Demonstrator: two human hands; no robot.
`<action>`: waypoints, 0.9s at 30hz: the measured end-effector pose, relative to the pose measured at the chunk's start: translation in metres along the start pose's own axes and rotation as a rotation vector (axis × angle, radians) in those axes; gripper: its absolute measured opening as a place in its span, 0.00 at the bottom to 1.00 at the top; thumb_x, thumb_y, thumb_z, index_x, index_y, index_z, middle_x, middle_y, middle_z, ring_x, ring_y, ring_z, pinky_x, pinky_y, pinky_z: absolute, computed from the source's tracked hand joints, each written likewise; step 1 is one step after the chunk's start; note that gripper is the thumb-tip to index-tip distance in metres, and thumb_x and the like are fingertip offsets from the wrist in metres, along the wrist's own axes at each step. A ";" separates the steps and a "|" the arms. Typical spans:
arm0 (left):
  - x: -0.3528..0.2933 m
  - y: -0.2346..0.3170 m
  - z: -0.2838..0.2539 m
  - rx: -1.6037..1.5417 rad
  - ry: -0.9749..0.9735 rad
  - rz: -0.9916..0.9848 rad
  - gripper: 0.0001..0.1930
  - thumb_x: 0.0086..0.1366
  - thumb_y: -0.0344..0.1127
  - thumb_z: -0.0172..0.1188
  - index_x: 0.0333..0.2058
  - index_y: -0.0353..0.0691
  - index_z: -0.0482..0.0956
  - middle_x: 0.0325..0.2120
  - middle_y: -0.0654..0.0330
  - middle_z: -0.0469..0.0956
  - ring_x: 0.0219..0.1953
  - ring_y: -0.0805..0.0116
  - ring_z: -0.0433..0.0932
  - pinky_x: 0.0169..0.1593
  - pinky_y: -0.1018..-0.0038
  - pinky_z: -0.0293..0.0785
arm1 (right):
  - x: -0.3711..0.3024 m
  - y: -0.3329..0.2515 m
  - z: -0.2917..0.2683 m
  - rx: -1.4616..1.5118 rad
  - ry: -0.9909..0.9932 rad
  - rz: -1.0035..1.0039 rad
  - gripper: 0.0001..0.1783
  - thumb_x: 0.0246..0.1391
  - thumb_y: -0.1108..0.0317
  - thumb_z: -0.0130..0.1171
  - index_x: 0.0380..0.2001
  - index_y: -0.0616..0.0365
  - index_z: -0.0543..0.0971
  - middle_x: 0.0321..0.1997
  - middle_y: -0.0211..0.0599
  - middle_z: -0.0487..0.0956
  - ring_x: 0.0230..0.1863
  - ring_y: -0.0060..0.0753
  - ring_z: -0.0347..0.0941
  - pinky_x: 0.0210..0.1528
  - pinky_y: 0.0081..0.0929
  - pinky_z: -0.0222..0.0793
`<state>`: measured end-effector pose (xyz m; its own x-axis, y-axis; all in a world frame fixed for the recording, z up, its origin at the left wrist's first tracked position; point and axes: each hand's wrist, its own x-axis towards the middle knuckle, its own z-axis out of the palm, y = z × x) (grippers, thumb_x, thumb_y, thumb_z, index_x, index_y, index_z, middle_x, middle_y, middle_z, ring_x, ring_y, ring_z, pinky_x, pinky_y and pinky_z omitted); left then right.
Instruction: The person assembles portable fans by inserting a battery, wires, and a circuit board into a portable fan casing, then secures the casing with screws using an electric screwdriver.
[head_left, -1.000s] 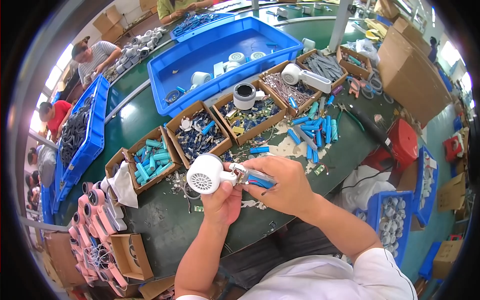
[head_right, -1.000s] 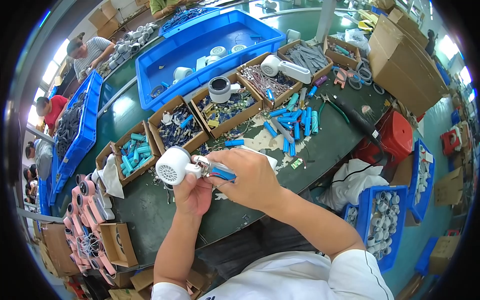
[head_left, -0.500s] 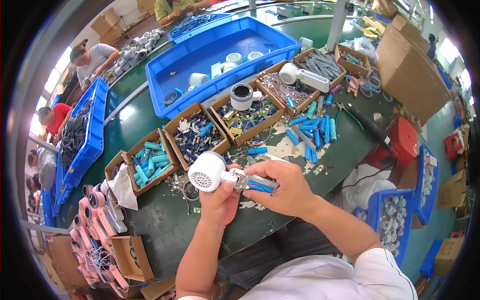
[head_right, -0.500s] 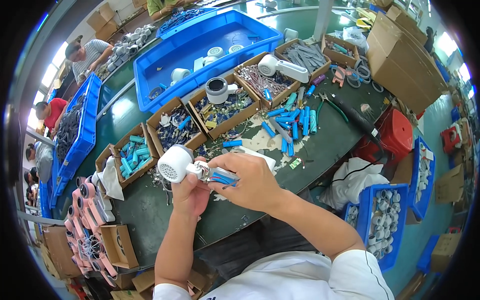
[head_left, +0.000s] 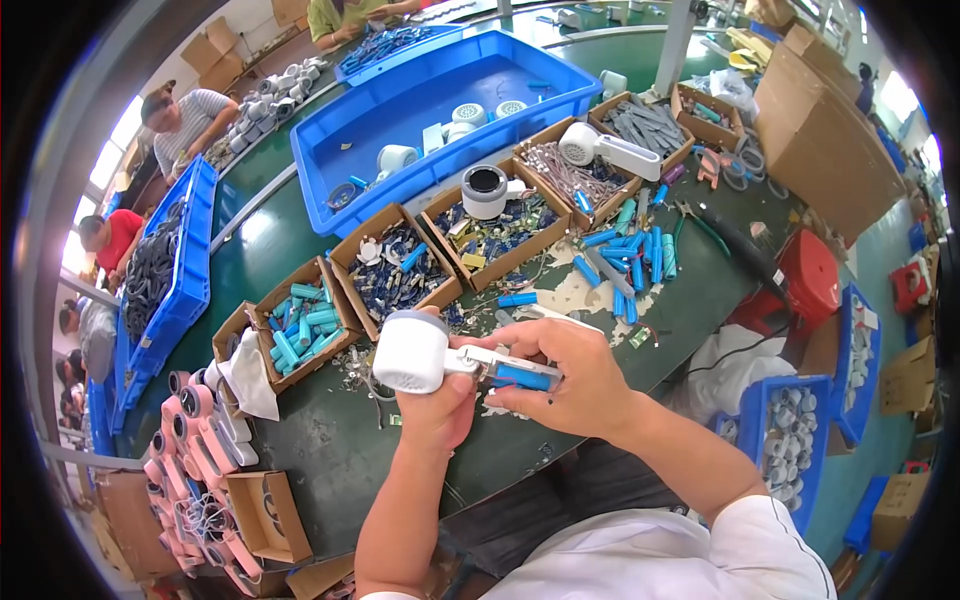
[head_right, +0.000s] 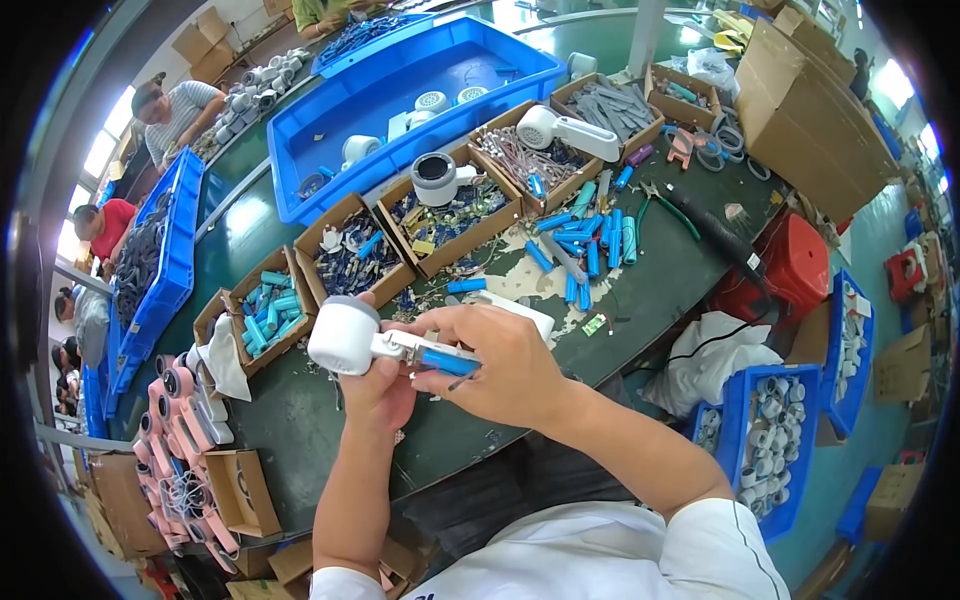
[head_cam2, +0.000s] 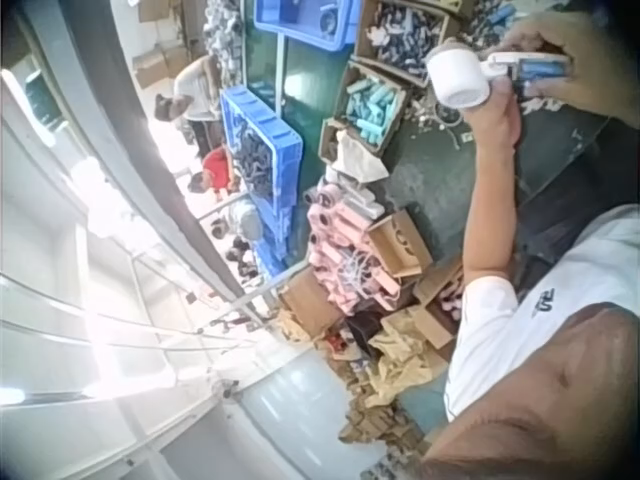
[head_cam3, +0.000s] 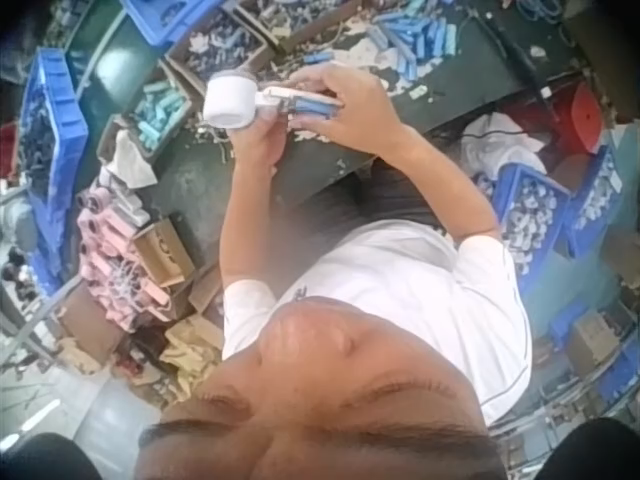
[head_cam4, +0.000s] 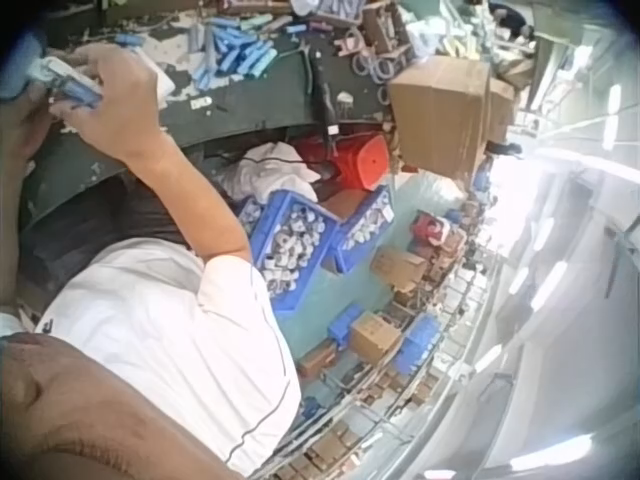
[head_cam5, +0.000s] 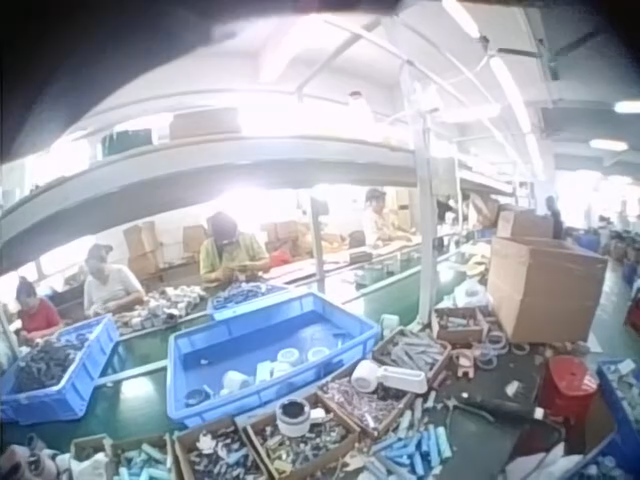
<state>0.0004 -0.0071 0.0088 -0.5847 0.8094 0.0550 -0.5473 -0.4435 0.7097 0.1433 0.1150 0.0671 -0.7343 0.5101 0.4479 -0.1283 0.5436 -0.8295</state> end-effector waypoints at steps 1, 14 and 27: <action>0.000 0.001 0.000 0.004 -0.068 0.065 0.40 0.54 0.25 0.71 0.63 0.40 0.59 0.43 0.52 0.81 0.50 0.54 0.79 0.55 0.58 0.77 | 0.000 -0.003 -0.001 0.001 -0.030 0.028 0.22 0.37 0.67 0.77 0.39 0.54 0.82 0.32 0.36 0.81 0.31 0.43 0.76 0.35 0.35 0.73; 0.006 0.000 -0.002 0.184 -0.191 0.198 0.46 0.49 0.30 0.79 0.63 0.42 0.59 0.36 0.63 0.81 0.47 0.65 0.74 0.52 0.69 0.73 | -0.001 0.005 0.006 -0.205 0.075 -0.192 0.19 0.34 0.69 0.76 0.34 0.52 0.84 0.33 0.33 0.82 0.32 0.38 0.76 0.33 0.31 0.73; -0.004 0.019 0.003 0.449 -0.511 0.438 0.38 0.47 0.28 0.78 0.55 0.50 0.67 0.32 0.63 0.84 0.36 0.66 0.71 0.47 0.68 0.69 | -0.009 0.009 0.004 -0.082 0.157 -0.508 0.14 0.37 0.65 0.72 0.30 0.51 0.81 0.30 0.26 0.75 0.28 0.32 0.72 0.29 0.28 0.72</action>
<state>-0.0063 -0.0174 0.0246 -0.2849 0.7219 0.6307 0.0245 -0.6522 0.7576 0.1459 0.1126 0.0547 -0.4843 0.2593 0.8356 -0.3845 0.7948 -0.4695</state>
